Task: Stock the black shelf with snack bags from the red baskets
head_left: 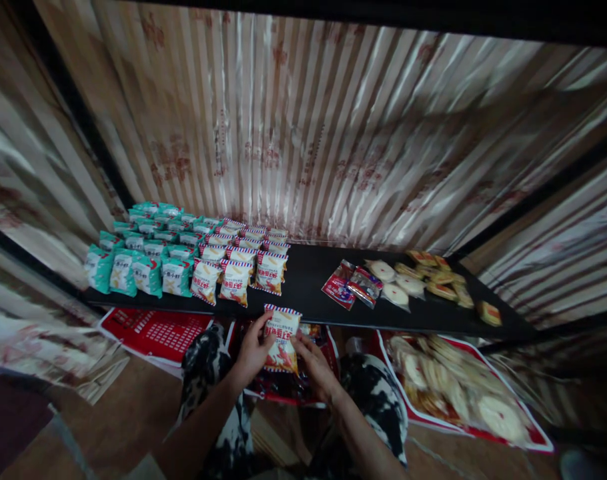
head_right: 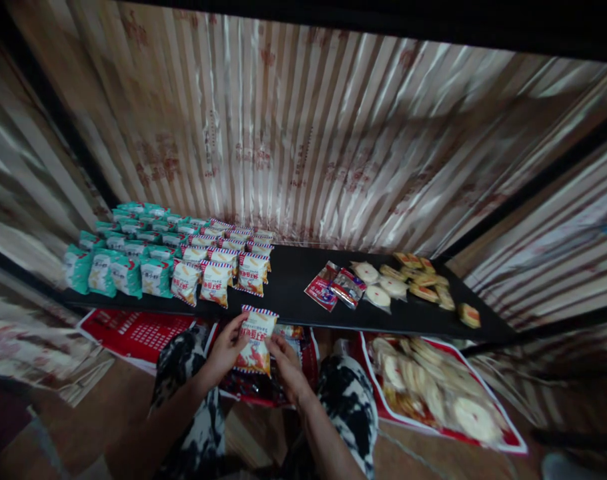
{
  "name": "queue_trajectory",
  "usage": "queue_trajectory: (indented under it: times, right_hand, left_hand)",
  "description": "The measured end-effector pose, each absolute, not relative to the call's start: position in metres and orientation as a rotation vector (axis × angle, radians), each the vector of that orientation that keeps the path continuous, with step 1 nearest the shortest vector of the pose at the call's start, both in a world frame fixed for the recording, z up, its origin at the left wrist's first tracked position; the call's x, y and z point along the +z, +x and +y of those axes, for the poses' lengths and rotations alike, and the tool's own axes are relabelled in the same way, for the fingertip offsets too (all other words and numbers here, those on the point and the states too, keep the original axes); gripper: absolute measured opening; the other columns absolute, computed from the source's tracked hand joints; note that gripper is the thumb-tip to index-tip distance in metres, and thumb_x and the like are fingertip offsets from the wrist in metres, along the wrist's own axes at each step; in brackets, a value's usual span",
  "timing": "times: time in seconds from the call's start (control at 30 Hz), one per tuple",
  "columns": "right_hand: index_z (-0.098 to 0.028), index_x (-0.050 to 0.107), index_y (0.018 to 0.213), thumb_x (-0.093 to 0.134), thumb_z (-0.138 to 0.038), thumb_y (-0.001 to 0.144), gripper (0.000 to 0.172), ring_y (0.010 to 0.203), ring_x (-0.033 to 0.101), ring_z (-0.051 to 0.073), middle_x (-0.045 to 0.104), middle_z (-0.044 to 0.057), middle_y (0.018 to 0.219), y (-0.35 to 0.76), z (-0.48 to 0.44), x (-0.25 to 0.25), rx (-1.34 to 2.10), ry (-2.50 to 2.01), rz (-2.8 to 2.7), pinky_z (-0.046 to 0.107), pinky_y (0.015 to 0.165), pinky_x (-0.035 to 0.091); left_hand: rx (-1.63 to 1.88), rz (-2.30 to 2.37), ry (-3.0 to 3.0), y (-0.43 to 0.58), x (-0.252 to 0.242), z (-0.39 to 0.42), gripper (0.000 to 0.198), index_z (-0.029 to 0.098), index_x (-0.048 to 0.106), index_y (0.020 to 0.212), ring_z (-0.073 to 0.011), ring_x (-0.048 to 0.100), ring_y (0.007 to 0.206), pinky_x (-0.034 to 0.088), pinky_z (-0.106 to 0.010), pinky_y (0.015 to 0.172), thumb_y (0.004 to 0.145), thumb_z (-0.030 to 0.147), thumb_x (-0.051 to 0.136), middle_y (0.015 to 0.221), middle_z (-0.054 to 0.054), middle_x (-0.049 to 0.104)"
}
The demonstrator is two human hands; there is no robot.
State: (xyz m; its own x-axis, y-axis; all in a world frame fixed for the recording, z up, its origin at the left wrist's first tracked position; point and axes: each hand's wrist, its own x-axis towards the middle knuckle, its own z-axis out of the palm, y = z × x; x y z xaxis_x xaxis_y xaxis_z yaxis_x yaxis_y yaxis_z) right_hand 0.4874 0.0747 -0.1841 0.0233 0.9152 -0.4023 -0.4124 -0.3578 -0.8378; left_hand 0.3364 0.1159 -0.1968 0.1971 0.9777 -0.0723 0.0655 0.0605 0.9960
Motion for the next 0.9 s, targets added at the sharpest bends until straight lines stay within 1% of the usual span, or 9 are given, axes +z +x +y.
queue_trajectory:
  times: [0.07,0.17,0.27,0.37,0.5,0.67,0.77,0.9]
  right_hand:
    - [-0.023,0.064,0.098,0.074,-0.047,0.065,0.042,0.090,0.067,0.024,0.072,0.004,0.097,0.486,0.079,-0.183,1.566,-1.233,-0.689,0.038,0.085,0.050]
    - [-0.023,0.063,0.102,0.075,-0.043,0.065,0.044,0.096,0.065,0.025,0.070,0.004,0.102,0.483,0.088,-0.183,1.518,-1.190,-0.854,0.040,0.091,0.047]
    - [-0.023,0.062,0.099,0.076,-0.040,0.063,0.042,0.092,0.066,0.026,0.071,0.005,0.098,0.483,0.101,-0.184,1.414,-1.203,-0.936,0.042,0.088,0.049]
    - [-0.023,0.060,0.102,0.073,-0.038,0.066,0.041,0.091,0.066,0.026,0.071,0.006,0.100,0.483,0.116,-0.188,1.274,-1.229,-1.007,0.042,0.085,0.050]
    - [-0.021,0.056,0.110,0.068,-0.037,0.070,0.044,0.092,0.065,0.025,0.069,0.008,0.106,0.483,0.138,-0.198,1.043,-1.278,-1.110,0.042,0.086,0.050]
    - [-0.019,0.052,0.117,0.064,-0.040,0.074,0.049,0.103,0.062,0.026,0.065,0.010,0.115,0.478,0.162,-0.205,0.824,-1.365,-1.161,0.040,0.089,0.048]
    - [-0.018,0.051,0.121,0.061,-0.039,0.076,0.051,0.102,0.061,0.026,0.064,0.011,0.115,0.472,0.172,-0.204,0.730,-1.451,-1.191,0.040,0.089,0.047]
    - [-0.017,0.054,0.120,0.059,-0.040,0.077,0.048,0.101,0.061,0.025,0.065,0.011,0.113,0.461,0.181,-0.205,0.630,-1.518,-1.235,0.039,0.089,0.047]
  left_hand:
    - [1.041,1.204,1.372,0.335,-0.195,0.119,0.048,0.021,0.050,0.126,-0.0183,0.057,0.106,0.048,-0.033,0.091,0.078,0.018,0.052,0.124,-0.009,0.055]
    - [1.049,1.253,1.516,0.335,-0.184,0.125,0.049,0.025,0.048,0.129,-0.0181,0.054,0.112,0.044,-0.034,0.096,0.080,0.021,0.050,0.121,-0.006,0.056]
    - [1.069,1.277,1.604,0.338,-0.175,0.132,0.054,0.025,0.040,0.134,-0.0182,0.051,0.117,0.041,-0.035,0.100,0.082,0.022,0.049,0.127,-0.007,0.054]
    - [1.072,1.352,1.653,0.343,-0.174,0.139,0.057,0.020,0.034,0.138,-0.0201,0.048,0.122,0.041,-0.038,0.101,0.082,0.024,0.048,0.134,-0.010,0.050]
    - [1.141,1.464,1.790,0.347,-0.182,0.143,0.053,0.016,0.037,0.135,-0.0206,0.044,0.126,0.039,-0.039,0.104,0.083,0.020,0.043,0.136,-0.012,0.047]
    - [1.203,1.531,1.959,0.346,-0.197,0.142,0.050,0.015,0.039,0.134,-0.0199,0.038,0.131,0.036,-0.039,0.107,0.084,0.016,0.039,0.141,-0.012,0.042]
    - [1.147,1.549,2.000,0.342,-0.206,0.144,0.049,0.014,0.042,0.132,-0.0195,0.039,0.130,0.038,-0.039,0.106,0.083,0.012,0.037,0.140,-0.012,0.044]
    - [1.126,1.570,2.066,0.337,-0.210,0.147,0.048,0.016,0.047,0.127,-0.0198,0.045,0.125,0.042,-0.038,0.103,0.081,0.008,0.039,0.136,-0.011,0.048]
